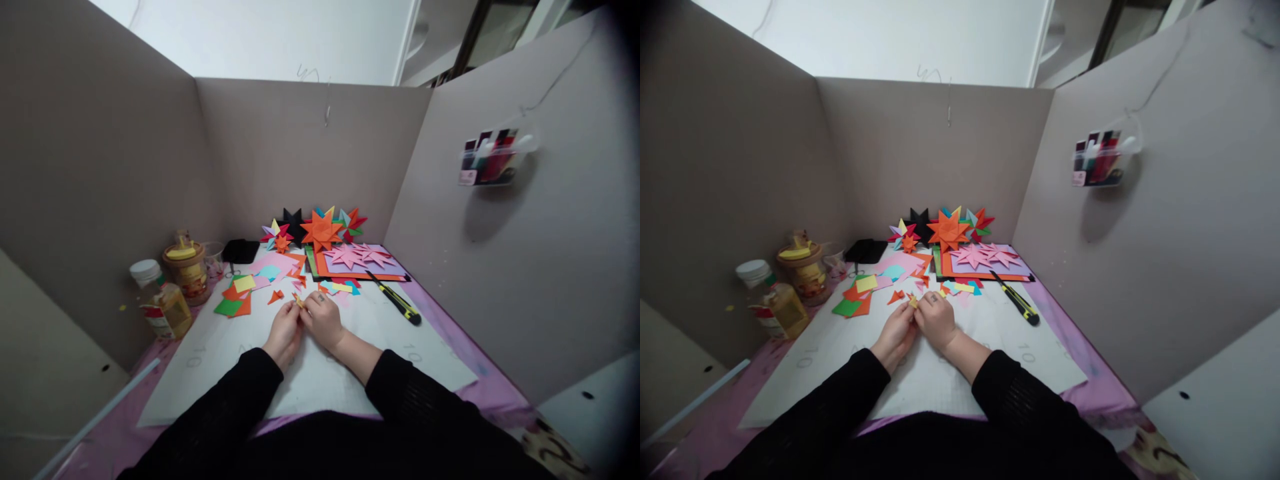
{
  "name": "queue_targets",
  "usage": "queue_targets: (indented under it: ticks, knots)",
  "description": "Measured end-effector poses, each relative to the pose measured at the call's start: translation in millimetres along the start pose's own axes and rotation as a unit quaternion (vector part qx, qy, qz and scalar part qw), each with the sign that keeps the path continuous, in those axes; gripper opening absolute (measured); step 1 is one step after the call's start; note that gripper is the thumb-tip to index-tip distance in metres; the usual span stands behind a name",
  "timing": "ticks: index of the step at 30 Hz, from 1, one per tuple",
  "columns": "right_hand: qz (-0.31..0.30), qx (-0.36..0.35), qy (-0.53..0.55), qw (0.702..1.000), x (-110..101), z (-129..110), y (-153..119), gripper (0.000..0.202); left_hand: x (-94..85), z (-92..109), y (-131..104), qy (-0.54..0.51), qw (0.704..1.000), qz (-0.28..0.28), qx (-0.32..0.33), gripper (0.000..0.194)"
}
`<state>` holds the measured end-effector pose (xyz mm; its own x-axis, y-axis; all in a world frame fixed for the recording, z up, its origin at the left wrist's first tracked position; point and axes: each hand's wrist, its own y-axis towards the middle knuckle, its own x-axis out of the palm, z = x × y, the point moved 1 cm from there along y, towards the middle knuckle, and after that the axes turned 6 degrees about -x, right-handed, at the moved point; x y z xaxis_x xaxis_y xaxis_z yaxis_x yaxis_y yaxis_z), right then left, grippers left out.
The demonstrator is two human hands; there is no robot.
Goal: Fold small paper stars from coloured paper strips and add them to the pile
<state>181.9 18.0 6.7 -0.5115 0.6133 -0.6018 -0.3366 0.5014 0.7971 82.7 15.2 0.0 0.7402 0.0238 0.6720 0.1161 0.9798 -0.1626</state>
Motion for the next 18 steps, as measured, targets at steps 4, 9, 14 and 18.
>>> queue_targets:
  ticks: [4,9,14,18]
  knots:
    - [-0.001,-0.002,0.0,1.0,0,0,0,0.015,0.4,0,0,-0.007,1.0,0.0,0.001,0.027]
    - [0.002,0.009,0.008,1.0,-2,-1,1,0.015,2.6,1,-3,-0.01,1.0,-0.004,-0.006,0.025]
    - [0.033,0.073,0.095,0.992,-4,4,3,0.011,4.0,2,-6,-0.032,0.999,0.014,-0.027,0.022]
    - [0.06,0.119,0.177,0.975,-7,14,4,0.015,2.6,8,-6,0.025,0.999,0.047,0.001,0.023]
